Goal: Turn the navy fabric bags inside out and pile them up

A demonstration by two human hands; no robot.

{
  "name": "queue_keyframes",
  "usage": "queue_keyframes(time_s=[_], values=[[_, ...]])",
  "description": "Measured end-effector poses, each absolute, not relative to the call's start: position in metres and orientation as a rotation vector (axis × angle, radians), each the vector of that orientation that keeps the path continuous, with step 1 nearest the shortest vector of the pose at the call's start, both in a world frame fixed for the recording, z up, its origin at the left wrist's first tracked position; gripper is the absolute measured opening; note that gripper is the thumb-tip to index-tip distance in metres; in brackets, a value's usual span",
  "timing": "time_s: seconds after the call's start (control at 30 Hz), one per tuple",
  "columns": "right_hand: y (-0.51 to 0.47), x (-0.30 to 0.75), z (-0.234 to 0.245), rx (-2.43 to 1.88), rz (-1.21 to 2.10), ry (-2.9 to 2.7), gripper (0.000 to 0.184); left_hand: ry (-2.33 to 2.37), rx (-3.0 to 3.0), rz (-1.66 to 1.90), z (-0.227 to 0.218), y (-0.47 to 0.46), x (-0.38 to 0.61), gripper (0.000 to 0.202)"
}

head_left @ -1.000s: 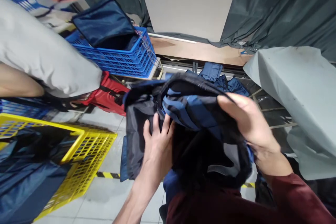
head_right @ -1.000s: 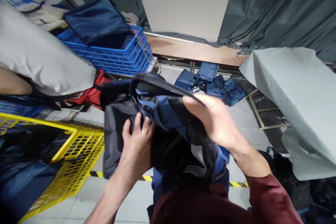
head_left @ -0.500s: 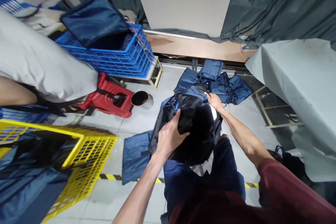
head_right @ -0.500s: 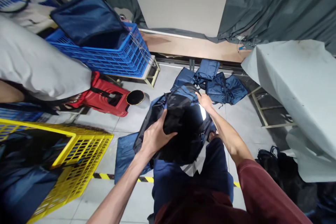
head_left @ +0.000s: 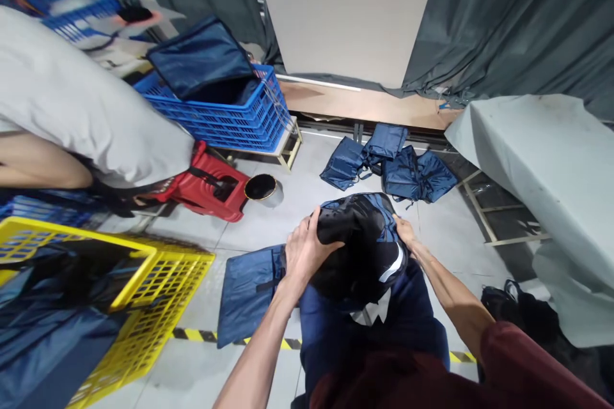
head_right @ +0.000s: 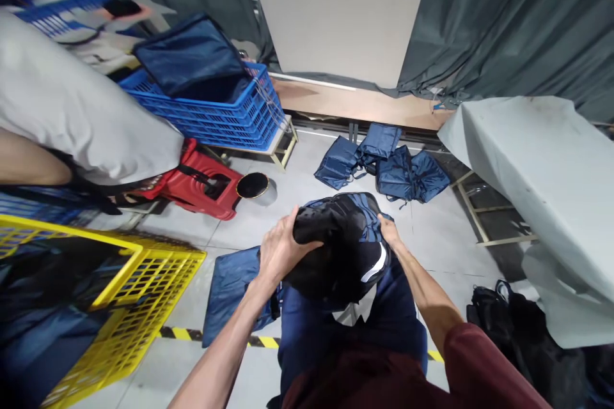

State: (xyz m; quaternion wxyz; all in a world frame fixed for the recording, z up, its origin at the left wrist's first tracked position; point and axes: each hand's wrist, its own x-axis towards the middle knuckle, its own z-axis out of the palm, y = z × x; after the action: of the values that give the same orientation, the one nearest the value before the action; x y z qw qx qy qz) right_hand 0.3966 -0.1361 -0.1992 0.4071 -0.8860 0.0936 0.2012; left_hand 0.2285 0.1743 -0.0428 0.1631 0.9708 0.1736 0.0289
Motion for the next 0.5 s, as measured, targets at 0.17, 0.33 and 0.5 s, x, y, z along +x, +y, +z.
queue_keyframes(time_s=[0.17,0.33,0.5], values=[[-0.140,0.405,-0.144,-1.919,0.281,0.368,0.065,0.619,2.719,0.094,-0.026,0.168,0.229,0.097],[-0.141,0.414,-0.086,-1.820,0.104,0.250,0.066,0.631,2.640,0.264,-0.010,0.175,0.214,0.094],[-0.148,0.393,-0.119,-2.068,-0.132,0.172,0.071,0.653,2.685,0.360,-0.051,0.157,0.195,0.084]])
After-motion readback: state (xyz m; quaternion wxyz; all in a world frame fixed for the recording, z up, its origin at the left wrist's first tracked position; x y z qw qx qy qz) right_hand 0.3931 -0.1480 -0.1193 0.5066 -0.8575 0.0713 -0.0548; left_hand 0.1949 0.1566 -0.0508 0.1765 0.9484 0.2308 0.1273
